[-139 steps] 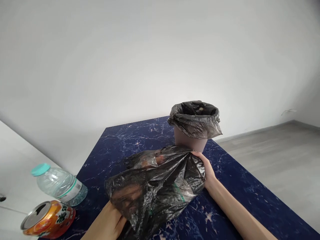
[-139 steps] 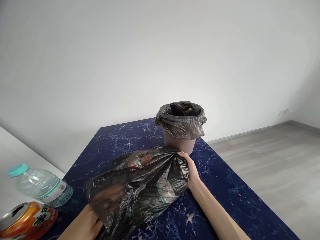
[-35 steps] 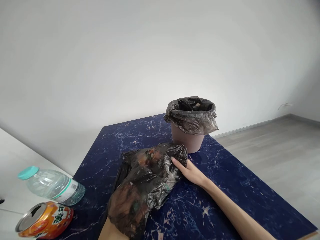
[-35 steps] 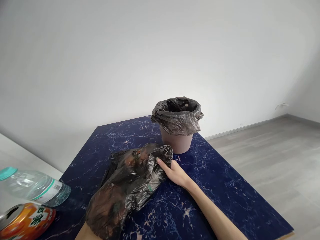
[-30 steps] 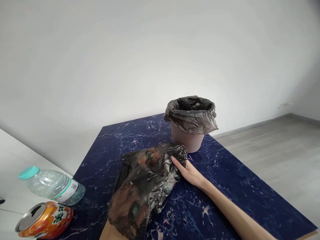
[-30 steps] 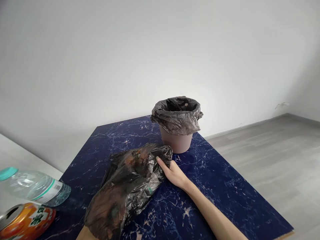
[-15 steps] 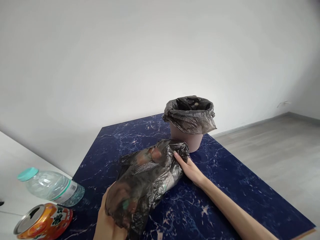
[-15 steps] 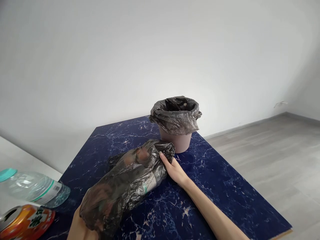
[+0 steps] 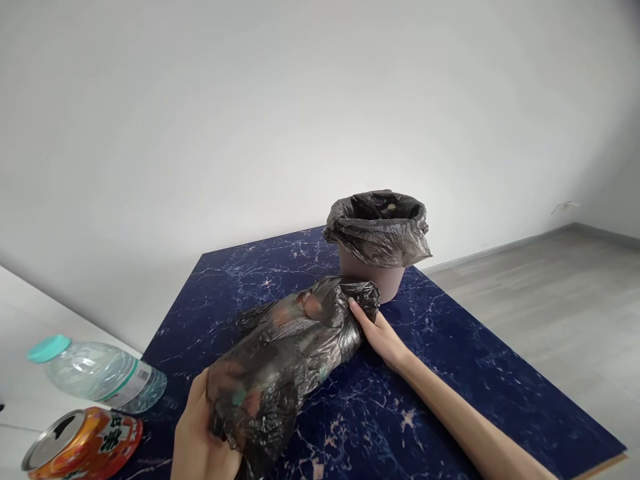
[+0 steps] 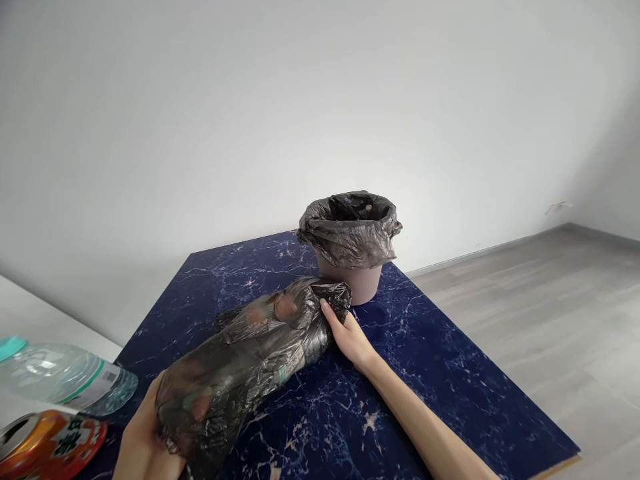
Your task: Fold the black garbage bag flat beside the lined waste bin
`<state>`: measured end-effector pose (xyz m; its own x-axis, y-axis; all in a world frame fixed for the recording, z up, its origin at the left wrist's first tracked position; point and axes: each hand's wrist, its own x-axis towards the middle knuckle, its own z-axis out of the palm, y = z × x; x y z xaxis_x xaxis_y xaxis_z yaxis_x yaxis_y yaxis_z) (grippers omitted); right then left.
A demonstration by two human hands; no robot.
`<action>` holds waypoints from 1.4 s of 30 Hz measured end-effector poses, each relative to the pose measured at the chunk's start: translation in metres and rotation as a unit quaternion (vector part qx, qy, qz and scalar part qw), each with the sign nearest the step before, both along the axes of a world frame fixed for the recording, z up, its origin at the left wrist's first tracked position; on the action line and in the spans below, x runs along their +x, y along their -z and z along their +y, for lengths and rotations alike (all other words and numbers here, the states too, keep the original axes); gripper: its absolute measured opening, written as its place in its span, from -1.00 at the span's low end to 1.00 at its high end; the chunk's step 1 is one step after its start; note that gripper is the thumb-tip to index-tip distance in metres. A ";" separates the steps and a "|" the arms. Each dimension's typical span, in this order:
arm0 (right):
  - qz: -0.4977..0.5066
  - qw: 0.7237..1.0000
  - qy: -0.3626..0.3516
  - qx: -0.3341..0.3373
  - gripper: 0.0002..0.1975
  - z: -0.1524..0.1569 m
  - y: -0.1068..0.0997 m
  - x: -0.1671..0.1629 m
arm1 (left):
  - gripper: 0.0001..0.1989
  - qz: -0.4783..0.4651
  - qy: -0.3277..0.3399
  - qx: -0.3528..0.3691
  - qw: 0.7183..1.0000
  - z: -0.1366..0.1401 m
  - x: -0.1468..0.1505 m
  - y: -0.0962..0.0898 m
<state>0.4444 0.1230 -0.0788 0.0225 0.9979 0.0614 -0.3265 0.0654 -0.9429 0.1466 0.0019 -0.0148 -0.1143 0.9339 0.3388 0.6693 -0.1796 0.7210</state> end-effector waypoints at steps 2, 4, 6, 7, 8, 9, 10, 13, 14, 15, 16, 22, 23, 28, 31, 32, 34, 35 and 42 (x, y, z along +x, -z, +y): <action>-0.004 1.000 0.005 0.002 -0.46 0.001 0.001 0.000 | -0.62 0.012 -0.017 0.022 1.000 -0.001 0.006 -0.006; -0.008 1.000 0.009 0.002 -0.44 0.002 0.003 0.001 | -0.63 0.027 -0.035 0.045 0.998 -0.002 0.013 -0.011; -0.012 1.000 0.011 0.003 -0.43 0.002 0.005 0.001 | -0.64 0.048 -0.055 0.068 0.995 -0.003 0.018 -0.015; -0.013 1.000 0.012 0.003 -0.42 0.003 0.005 0.001 | -0.64 0.063 -0.061 0.076 0.993 -0.004 0.020 -0.016; -0.014 1.000 0.013 0.003 -0.41 0.003 0.006 0.001 | -0.64 0.078 -0.063 0.086 0.991 -0.004 0.021 -0.017; -0.015 1.000 0.014 0.004 -0.40 0.003 0.006 0.002 | -0.65 0.093 -0.064 0.096 0.989 -0.004 0.021 -0.018; -0.016 1.000 0.016 0.004 -0.39 0.003 0.007 0.002 | -0.66 0.107 -0.067 0.103 0.987 -0.004 0.021 -0.019; -0.018 1.000 0.021 0.006 -0.36 0.004 0.007 0.002 | -0.71 0.130 -0.065 0.101 0.984 -0.003 0.017 -0.022; -0.017 1.000 0.022 0.006 -0.35 0.004 0.007 0.003 | -0.73 0.133 -0.060 0.095 0.985 -0.003 0.016 -0.023; -0.017 1.000 0.022 0.007 -0.34 0.004 0.007 0.003 | -0.75 0.138 -0.052 0.091 0.985 -0.002 0.014 -0.024; -0.016 1.000 0.022 0.007 -0.33 0.005 0.006 0.002 | -0.77 0.143 -0.044 0.095 0.984 -0.001 0.013 -0.026; -0.011 1.000 0.029 0.006 -0.32 0.007 0.006 0.003 | -0.83 0.197 -0.037 0.168 0.965 0.001 0.012 -0.031; -0.010 0.999 0.030 0.006 -0.33 0.007 0.007 0.004 | -0.84 0.209 -0.036 0.180 0.961 0.001 0.013 -0.031; -0.003 0.999 0.039 0.002 -0.35 0.009 0.010 0.006 | -0.82 0.240 -0.036 0.209 0.947 -0.001 0.015 -0.028; 0.002 0.999 0.041 0.001 -0.37 0.009 0.009 0.007 | -0.79 0.249 -0.042 0.209 0.945 -0.001 0.014 -0.028; 0.003 0.999 0.041 0.000 -0.38 0.009 0.009 0.007 | -0.78 0.252 -0.042 0.209 0.944 -0.001 0.014 -0.028; 0.005 0.999 0.040 -0.003 -0.39 0.009 0.008 0.007 | -0.76 0.258 -0.041 0.209 0.942 -0.002 0.013 -0.029; 0.006 0.999 0.041 -0.005 -0.39 0.010 0.008 0.008 | -0.76 0.260 -0.041 0.212 0.941 -0.002 0.014 -0.029; 0.011 0.999 0.046 -0.018 -0.42 0.011 0.011 0.010 | -0.76 0.249 -0.041 0.212 0.944 -0.005 0.018 -0.035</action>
<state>0.4544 0.1343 -0.0895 0.1158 0.9930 0.0239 -0.3420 0.0624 -0.9376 0.1649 -0.0031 0.0197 0.0924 0.6971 0.7110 0.9304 -0.3148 0.1877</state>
